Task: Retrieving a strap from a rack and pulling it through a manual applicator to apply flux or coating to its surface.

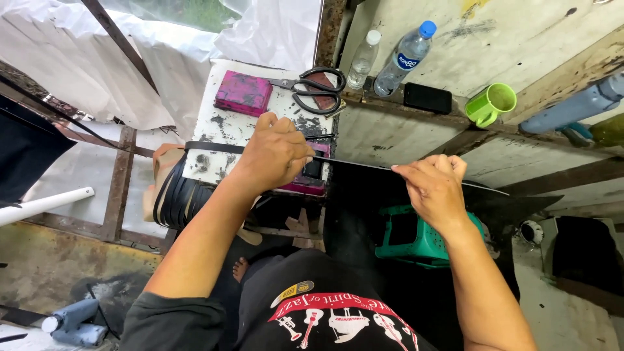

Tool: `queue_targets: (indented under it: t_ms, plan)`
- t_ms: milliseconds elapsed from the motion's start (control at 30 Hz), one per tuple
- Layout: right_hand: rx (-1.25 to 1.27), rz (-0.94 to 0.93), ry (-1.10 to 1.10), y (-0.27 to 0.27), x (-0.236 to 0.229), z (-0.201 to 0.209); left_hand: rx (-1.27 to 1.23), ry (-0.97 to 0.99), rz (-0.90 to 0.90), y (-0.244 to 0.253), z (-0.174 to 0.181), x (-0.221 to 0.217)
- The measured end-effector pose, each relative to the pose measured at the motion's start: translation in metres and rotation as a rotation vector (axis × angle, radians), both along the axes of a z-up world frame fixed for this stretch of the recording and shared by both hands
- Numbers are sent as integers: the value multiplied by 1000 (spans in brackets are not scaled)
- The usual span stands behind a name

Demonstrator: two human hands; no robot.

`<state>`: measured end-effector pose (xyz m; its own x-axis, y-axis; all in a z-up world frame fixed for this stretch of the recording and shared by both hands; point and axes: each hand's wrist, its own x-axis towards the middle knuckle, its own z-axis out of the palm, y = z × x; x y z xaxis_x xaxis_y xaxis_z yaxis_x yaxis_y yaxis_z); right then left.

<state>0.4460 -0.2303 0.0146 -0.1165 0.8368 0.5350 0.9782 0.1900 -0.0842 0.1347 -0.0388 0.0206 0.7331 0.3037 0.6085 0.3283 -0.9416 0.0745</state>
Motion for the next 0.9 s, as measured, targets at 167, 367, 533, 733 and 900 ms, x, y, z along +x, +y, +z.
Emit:
queue_targets:
  t_ms: [167,367,533,733,900]
  plan:
    - [-67,24,146,5,12,-8,-197,64,-20,5,-1,1]
    - [-274,215,489,28,-7,25,-490,41,-53,-2,27,-3]
    - [-313,349,537,50,-41,39,-518,45,-93,-3,32,1]
    - [-227,389,389,63,-57,41,-529,99,-29,2,46,-27]
    - [-79,352,201,70,-59,14,-435,117,94,25,31,-70]
